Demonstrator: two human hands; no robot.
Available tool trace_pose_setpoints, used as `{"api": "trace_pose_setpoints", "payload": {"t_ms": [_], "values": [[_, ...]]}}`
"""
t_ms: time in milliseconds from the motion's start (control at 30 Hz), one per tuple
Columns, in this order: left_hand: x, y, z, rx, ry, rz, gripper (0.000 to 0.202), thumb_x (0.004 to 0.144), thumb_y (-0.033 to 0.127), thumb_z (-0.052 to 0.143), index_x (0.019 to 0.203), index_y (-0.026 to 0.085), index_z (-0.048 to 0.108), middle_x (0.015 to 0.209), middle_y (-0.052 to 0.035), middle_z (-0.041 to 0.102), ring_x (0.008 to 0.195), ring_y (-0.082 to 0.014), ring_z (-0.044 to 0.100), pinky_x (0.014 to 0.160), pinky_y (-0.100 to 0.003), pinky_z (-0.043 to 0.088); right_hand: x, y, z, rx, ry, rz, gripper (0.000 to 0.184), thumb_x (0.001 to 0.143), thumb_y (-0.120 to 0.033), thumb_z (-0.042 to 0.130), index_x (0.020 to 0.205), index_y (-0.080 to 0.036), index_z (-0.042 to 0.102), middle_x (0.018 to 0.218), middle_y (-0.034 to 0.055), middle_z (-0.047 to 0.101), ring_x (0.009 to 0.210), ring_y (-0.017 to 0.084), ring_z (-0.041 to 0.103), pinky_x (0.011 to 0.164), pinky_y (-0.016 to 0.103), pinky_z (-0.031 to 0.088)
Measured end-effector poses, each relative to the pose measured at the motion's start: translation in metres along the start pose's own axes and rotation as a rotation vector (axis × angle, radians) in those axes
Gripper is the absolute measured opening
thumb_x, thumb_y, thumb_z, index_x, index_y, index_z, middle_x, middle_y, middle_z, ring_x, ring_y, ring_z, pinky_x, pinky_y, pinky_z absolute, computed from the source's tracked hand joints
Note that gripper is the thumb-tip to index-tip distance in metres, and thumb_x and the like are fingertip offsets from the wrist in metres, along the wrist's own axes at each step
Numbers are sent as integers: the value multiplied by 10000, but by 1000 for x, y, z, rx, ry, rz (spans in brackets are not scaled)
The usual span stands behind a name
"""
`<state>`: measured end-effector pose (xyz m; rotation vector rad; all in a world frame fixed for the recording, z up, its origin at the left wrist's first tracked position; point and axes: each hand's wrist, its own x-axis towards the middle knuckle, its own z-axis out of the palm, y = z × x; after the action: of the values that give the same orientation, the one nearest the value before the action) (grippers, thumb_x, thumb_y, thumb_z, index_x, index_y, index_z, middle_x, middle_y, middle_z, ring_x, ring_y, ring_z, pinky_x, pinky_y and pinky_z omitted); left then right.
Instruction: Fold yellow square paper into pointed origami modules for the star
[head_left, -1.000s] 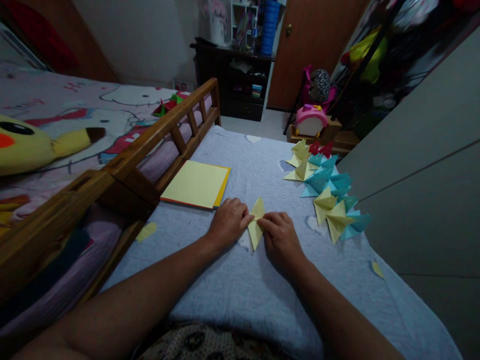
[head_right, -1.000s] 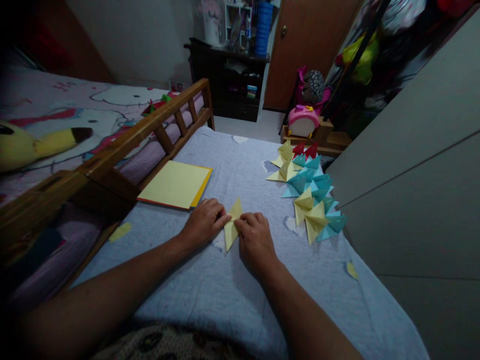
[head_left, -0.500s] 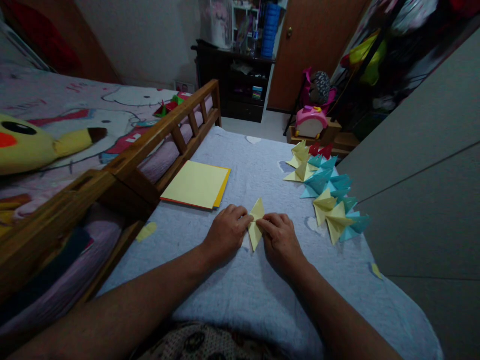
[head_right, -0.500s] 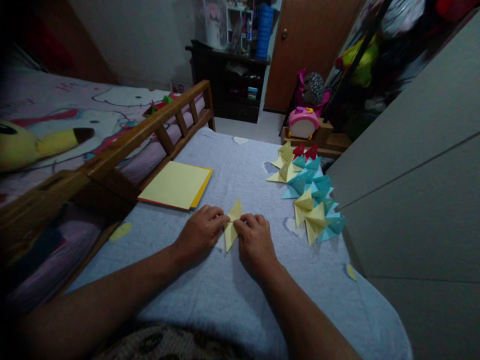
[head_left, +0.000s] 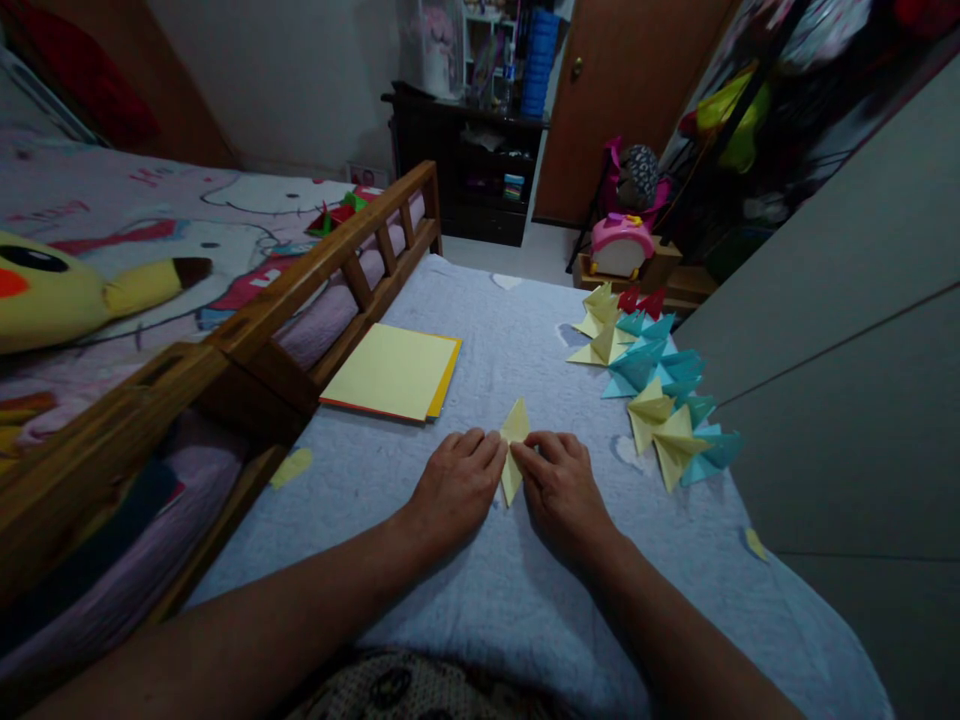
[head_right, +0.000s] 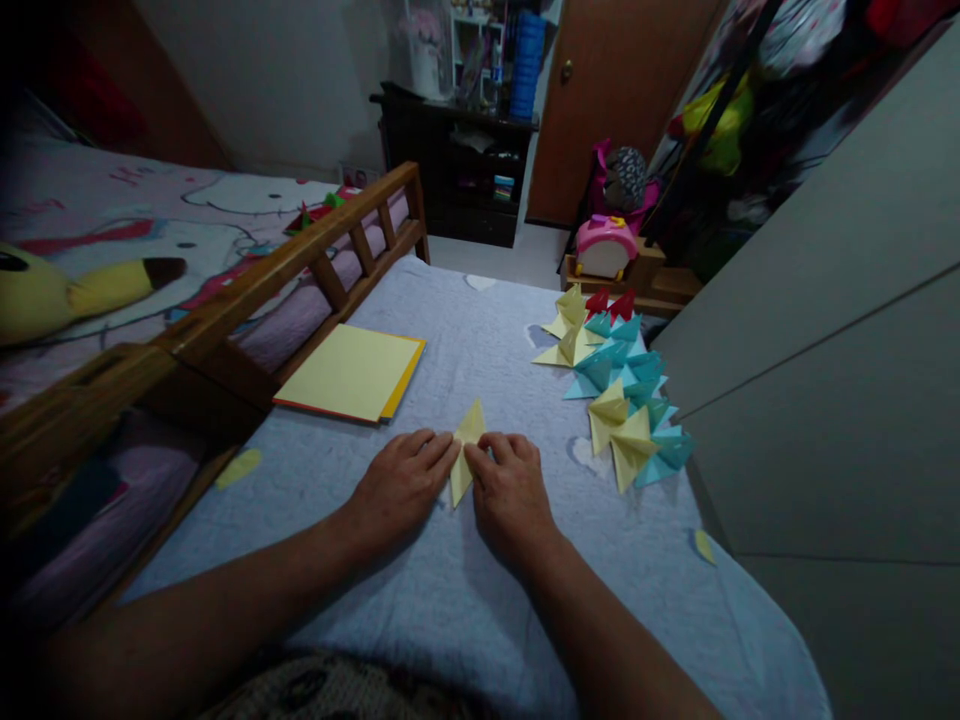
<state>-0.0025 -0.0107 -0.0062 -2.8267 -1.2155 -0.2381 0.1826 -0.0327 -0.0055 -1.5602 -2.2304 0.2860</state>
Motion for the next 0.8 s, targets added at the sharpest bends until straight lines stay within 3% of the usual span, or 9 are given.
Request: {"api": "trace_pose_setpoints", "payload": {"t_ms": [133, 367, 567, 800], "values": [[1, 0, 0, -38, 28, 36, 306, 977, 108, 520, 1275, 92, 585, 1225, -117, 645, 1106, -262, 548, 948, -390, 463, 0, -1, 0, 5, 3, 0, 360, 960, -160, 549, 1278, -277, 673, 1171, 78, 667, 1053, 258, 505, 953, 427, 395], [1, 0, -2, -9, 18, 44, 228, 984, 131, 511, 1182, 84, 613, 1069, -108, 671, 977, -257, 575, 864, -398, 468, -2, 1, -3, -20, -2, -18, 340, 967, -204, 566, 1282, -280, 667, 1197, 59, 678, 1070, 264, 502, 978, 445, 371], [0, -4, 1, -26, 32, 76, 366, 999, 178, 530, 1365, 168, 519, 1097, -67, 671, 994, -244, 559, 866, -383, 425, -7, 7, -8, -40, 24, -32, 318, 971, -180, 532, 1247, -241, 678, 1220, 49, 687, 1083, 268, 486, 1003, 446, 351], [2, -5, 3, -13, -27, 63, 385, 990, 188, 538, 1375, 170, 525, 1131, -83, 659, 1017, -251, 533, 876, -380, 400, -7, 9, -10, -57, 22, -5, 291, 935, -138, 555, 1155, -234, 719, 1178, 49, 704, 1078, 270, 490, 993, 440, 357]]}}
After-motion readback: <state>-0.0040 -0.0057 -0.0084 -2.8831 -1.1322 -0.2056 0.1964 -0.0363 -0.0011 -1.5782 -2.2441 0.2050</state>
